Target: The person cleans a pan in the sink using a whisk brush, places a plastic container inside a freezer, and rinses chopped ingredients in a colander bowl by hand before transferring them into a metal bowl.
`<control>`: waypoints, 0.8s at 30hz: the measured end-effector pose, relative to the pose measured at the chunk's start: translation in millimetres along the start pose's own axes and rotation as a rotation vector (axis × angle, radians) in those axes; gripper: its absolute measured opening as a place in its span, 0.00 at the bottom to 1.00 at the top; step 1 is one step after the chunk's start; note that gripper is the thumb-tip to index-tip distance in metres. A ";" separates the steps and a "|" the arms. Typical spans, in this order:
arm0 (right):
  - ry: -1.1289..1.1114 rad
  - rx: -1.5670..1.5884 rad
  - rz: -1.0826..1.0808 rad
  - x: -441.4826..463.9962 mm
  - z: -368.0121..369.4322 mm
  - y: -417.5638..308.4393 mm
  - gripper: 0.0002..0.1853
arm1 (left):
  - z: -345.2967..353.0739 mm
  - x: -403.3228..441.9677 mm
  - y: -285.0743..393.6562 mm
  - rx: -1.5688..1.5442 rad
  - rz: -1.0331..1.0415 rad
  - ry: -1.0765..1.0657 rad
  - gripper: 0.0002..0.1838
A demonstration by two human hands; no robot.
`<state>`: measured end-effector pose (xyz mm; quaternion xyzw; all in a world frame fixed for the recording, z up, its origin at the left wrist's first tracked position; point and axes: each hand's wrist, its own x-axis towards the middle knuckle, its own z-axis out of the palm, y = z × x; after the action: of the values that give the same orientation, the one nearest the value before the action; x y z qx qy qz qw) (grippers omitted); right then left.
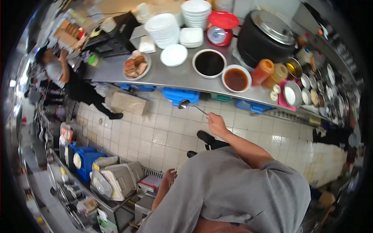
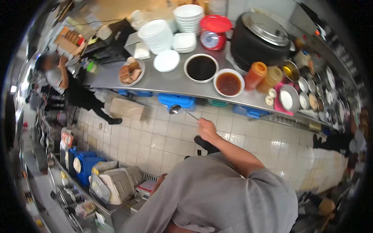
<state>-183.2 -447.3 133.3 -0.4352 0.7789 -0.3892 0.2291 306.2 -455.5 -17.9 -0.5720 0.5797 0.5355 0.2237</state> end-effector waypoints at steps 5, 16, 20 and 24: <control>0.330 0.077 0.132 -48.2 -127.5 45.2 0.09 | -44.5 108.4 55.2 0.497 0.528 0.244 0.22; 0.481 -0.303 0.269 17.8 -194.2 44.9 0.23 | -161.4 45.4 468.8 0.055 0.901 0.608 0.30; 0.716 -0.145 0.350 -6.0 -189.0 53.4 0.30 | -205.0 57.3 548.2 0.419 1.011 0.902 0.29; 0.878 -0.134 0.454 -36.8 -184.9 84.2 0.27 | -245.1 114.2 586.3 0.745 0.840 0.829 0.26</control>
<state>-334.9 -313.8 175.6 -0.0635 0.9001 -0.4253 -0.0699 -164.5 -852.3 176.5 -0.3418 0.9344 0.0796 -0.0608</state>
